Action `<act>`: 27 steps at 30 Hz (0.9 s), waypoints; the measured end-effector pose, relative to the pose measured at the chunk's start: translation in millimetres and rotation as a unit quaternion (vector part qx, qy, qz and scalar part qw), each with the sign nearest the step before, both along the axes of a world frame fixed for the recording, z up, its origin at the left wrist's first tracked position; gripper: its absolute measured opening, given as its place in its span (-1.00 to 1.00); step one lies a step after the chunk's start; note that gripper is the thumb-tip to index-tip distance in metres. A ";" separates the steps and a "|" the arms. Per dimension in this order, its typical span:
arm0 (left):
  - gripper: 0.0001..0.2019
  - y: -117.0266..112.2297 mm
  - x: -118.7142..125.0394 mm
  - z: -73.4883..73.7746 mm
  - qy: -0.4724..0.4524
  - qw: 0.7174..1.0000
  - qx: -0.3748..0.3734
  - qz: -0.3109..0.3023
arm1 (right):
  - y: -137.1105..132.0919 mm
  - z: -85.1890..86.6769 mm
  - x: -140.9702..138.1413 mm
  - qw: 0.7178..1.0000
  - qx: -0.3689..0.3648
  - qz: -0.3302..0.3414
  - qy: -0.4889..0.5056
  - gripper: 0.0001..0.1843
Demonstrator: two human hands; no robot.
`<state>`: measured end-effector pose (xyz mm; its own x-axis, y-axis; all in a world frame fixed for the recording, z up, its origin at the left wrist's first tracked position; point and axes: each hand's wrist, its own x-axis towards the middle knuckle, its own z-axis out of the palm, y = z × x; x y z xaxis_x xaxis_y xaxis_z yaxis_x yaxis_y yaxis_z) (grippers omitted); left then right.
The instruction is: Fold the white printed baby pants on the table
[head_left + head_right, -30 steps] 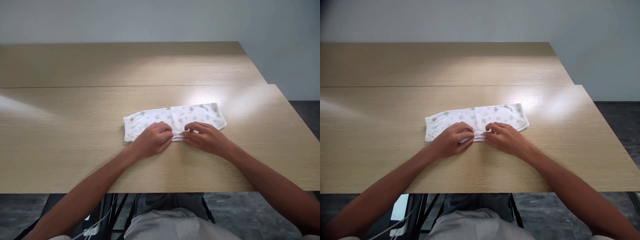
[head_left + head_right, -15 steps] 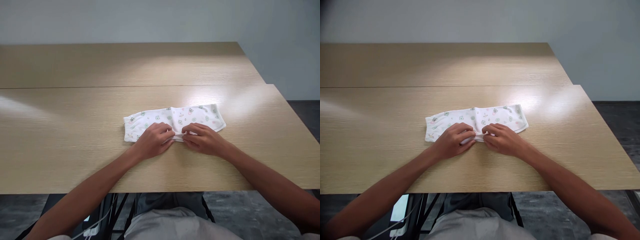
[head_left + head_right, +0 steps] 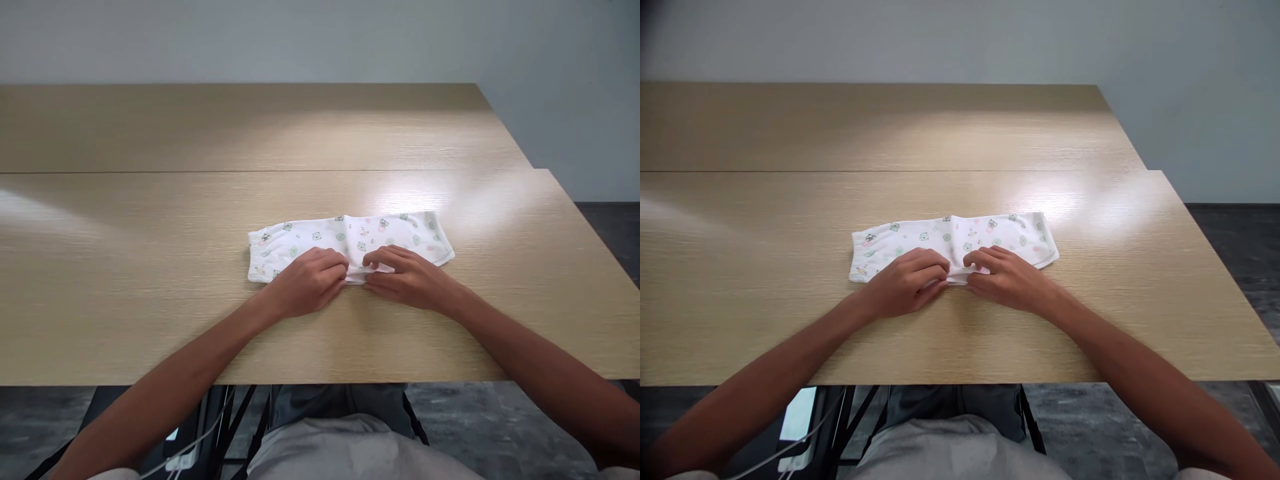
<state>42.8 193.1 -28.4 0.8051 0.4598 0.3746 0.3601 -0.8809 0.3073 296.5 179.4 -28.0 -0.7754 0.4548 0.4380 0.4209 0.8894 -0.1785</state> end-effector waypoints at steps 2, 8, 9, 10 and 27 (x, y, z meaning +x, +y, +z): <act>-0.80 0.7 -0.7 2.2 0.009 1.000 -0.013 -0.001 | 0.4 0.3 0.7 1.000 -0.006 0.002 0.009 -0.81; -0.80 1.6 -1.2 4.4 0.046 0.999 -0.006 -0.017 | 1.7 1.9 2.3 1.000 -0.020 0.003 0.023 -0.79; -0.81 1.6 -1.5 4.0 0.049 0.999 -0.004 -0.020 | 1.9 2.1 2.6 0.999 -0.022 0.007 0.023 -0.78; -0.81 1.7 -1.8 3.7 0.049 0.999 -0.003 -0.020 | 2.1 2.3 2.9 0.999 -0.024 0.011 0.022 -0.78; -0.83 -0.3 -1.5 -1.8 0.022 0.998 0.052 -0.022 | 2.7 2.1 0.9 0.992 -0.074 0.035 0.095 -0.84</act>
<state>41.2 192.9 -30.2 0.8403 0.3846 0.3821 0.3325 -0.9223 0.1971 297.4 182.0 -25.9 -0.7168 0.4734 0.5119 0.3049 0.8731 -0.3805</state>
